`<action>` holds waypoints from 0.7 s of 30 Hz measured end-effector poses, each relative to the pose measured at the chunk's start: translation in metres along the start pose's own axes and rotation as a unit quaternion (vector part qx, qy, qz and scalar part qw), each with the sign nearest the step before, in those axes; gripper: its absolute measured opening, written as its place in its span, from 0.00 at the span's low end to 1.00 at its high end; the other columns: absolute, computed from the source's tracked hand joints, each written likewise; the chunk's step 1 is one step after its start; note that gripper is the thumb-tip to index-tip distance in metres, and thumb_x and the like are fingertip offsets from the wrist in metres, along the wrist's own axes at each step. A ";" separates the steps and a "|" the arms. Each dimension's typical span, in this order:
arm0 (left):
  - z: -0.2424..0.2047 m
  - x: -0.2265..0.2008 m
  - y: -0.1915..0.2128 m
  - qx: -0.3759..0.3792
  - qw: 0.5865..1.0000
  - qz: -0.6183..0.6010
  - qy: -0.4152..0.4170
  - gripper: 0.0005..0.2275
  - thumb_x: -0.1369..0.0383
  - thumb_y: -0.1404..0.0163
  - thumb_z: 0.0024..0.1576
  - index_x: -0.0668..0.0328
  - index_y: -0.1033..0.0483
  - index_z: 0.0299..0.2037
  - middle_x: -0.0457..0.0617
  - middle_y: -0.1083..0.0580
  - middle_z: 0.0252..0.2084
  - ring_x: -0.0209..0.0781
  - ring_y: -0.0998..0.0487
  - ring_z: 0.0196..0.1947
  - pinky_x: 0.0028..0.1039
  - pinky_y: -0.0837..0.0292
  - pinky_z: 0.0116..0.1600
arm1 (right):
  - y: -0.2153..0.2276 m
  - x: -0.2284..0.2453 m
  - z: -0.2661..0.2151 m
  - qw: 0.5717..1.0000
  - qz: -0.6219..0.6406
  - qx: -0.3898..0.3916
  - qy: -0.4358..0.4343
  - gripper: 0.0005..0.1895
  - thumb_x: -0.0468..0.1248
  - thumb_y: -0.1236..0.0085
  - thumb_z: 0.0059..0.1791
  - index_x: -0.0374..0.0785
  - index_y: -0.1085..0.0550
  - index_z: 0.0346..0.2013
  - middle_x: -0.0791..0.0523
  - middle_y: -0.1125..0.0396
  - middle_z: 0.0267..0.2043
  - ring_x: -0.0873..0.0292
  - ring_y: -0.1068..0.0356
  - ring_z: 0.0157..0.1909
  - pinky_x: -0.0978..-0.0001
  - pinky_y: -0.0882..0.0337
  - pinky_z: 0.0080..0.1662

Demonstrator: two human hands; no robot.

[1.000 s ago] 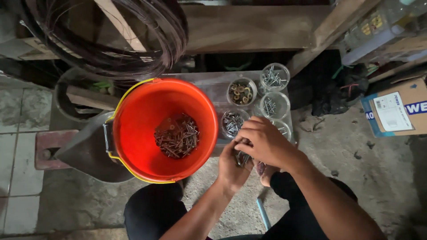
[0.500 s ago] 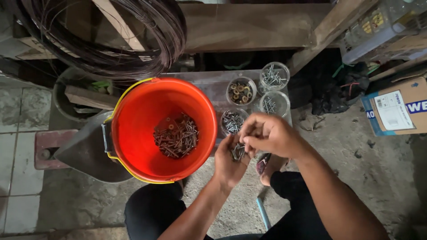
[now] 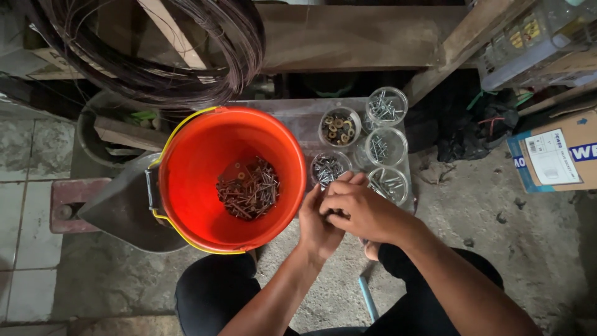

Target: The person sorts mixed hardware from a red bucket into several small glass jars. They pick up handfuls of screws, bolts, and washers, separate them by type, and place each category into a corresponding jar on the floor.

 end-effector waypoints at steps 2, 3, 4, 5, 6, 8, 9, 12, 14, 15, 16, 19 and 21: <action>0.005 -0.001 0.012 -0.003 1.000 -0.018 -0.003 0.19 0.55 0.59 0.64 0.64 0.23 0.37 0.58 0.25 0.23 0.53 0.21 0.23 0.34 0.23 0.32 | -0.004 -0.013 -0.003 0.999 0.037 -0.003 0.008 0.05 0.36 0.38 0.48 0.43 0.20 0.38 0.55 0.30 0.39 0.51 0.28 0.38 0.61 0.21 0.39; 0.008 -0.001 0.018 -0.006 0.999 -0.034 -0.006 0.19 0.56 0.57 0.64 0.67 0.22 0.36 0.65 0.24 0.25 0.60 0.20 0.23 0.40 0.20 0.32 | -0.005 -0.018 -0.004 0.997 0.075 -0.007 0.016 0.06 0.38 0.36 0.47 0.43 0.20 0.38 0.55 0.29 0.39 0.52 0.28 0.39 0.60 0.22 0.41; 0.016 0.000 0.037 -0.006 0.999 -0.034 -0.006 0.19 0.56 0.57 0.64 0.67 0.22 0.36 0.65 0.24 0.25 0.60 0.20 0.23 0.40 0.20 0.32 | 0.001 -0.021 -0.002 0.997 0.074 -0.006 0.015 0.06 0.38 0.36 0.47 0.43 0.20 0.38 0.55 0.29 0.39 0.52 0.28 0.39 0.60 0.22 0.41; 0.024 0.000 0.056 -0.005 1.000 -0.028 -0.012 0.17 0.57 0.56 0.63 0.66 0.22 0.40 0.60 0.22 0.29 0.56 0.19 0.28 0.40 0.20 0.41 | 0.010 -0.025 -0.001 0.981 0.193 -0.029 0.009 0.05 0.35 0.37 0.48 0.38 0.22 0.37 0.51 0.27 0.36 0.55 0.26 0.33 0.62 0.21 0.36; 0.031 0.001 0.075 -0.005 1.000 -0.022 -0.018 0.16 0.58 0.54 0.61 0.65 0.21 0.44 0.56 0.20 0.33 0.53 0.17 0.33 0.41 0.21 0.49 | 0.019 -0.030 0.000 0.950 0.308 -0.052 0.003 0.05 0.33 0.39 0.49 0.34 0.24 0.36 0.48 0.24 0.34 0.57 0.24 0.28 0.63 0.19 0.30; 0.027 -0.002 0.063 0.004 1.000 -0.017 -0.014 0.19 0.58 0.56 0.62 0.67 0.22 0.48 0.58 0.20 0.37 0.53 0.17 0.38 0.42 0.22 0.54 | 0.034 -0.031 0.001 0.913 0.401 -0.076 -0.009 0.07 0.32 0.41 0.49 0.30 0.27 0.38 0.43 0.25 0.33 0.51 0.22 0.29 0.56 0.18 0.30; 0.024 -0.002 0.057 0.010 1.000 -0.011 -0.009 0.21 0.57 0.58 0.63 0.69 0.23 0.52 0.60 0.20 0.41 0.53 0.17 0.43 0.44 0.24 0.59 | 0.041 -0.034 0.000 0.865 0.492 -0.101 -0.021 0.10 0.31 0.42 0.50 0.27 0.30 0.41 0.39 0.25 0.33 0.46 0.20 0.30 0.49 0.17 0.29; 0.033 0.001 0.064 0.037 0.999 -0.015 -0.007 0.24 0.58 0.60 0.63 0.74 0.28 0.59 0.64 0.22 0.49 0.58 0.21 0.52 0.48 0.31 0.67 | 0.057 -0.037 -0.009 0.892 0.412 -0.180 -0.055 0.07 0.30 0.36 0.45 0.31 0.25 0.36 0.47 0.23 0.40 0.60 0.25 0.37 0.67 0.22 0.37; 0.033 0.002 0.065 0.035 0.999 -0.015 -0.006 0.24 0.58 0.61 0.63 0.74 0.28 0.59 0.64 0.23 0.49 0.58 0.21 0.52 0.47 0.30 0.67 | 0.061 -0.034 -0.009 0.892 0.411 -0.182 -0.058 0.07 0.29 0.35 0.44 0.30 0.24 0.35 0.47 0.23 0.40 0.60 0.24 0.37 0.68 0.22 0.37; 0.034 0.002 0.065 0.032 0.999 -0.015 -0.006 0.24 0.58 0.61 0.63 0.74 0.28 0.59 0.64 0.23 0.50 0.58 0.21 0.51 0.47 0.30 0.66 | 0.064 -0.033 -0.009 0.892 0.410 -0.184 -0.060 0.07 0.27 0.33 0.43 0.28 0.23 0.34 0.46 0.22 0.39 0.61 0.24 0.37 0.70 0.22 0.38; 0.035 0.002 0.067 0.032 0.999 -0.015 -0.006 0.24 0.58 0.61 0.63 0.74 0.28 0.59 0.64 0.23 0.50 0.58 0.21 0.51 0.47 0.30 0.66 | 0.062 -0.039 -0.008 0.891 0.410 -0.184 -0.061 0.07 0.27 0.33 0.43 0.28 0.23 0.34 0.46 0.22 0.39 0.61 0.24 0.37 0.70 0.22 0.38; 0.038 0.003 0.071 0.033 0.999 -0.009 -0.005 0.25 0.58 0.61 0.63 0.73 0.28 0.60 0.63 0.23 0.50 0.56 0.21 0.52 0.46 0.31 0.68 | 0.054 -0.064 -0.007 0.876 0.439 -0.187 -0.073 0.09 0.25 0.33 0.43 0.25 0.23 0.35 0.45 0.23 0.37 0.60 0.22 0.34 0.70 0.21 0.36; 0.038 0.004 0.070 0.033 0.999 -0.009 -0.001 0.25 0.57 0.62 0.63 0.72 0.29 0.61 0.64 0.24 0.52 0.57 0.22 0.53 0.46 0.30 0.67 | 0.040 -0.082 -0.003 0.859 0.483 -0.159 -0.068 0.17 0.21 0.36 0.43 0.24 0.27 0.46 0.44 0.23 0.37 0.56 0.21 0.34 0.65 0.19 0.36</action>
Point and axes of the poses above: each hand's wrist, its own z-axis towards the middle knuckle, its own y-axis out of the back of the hand, x = y × z, the point moved 7 cm from there along z, towards the middle knuckle
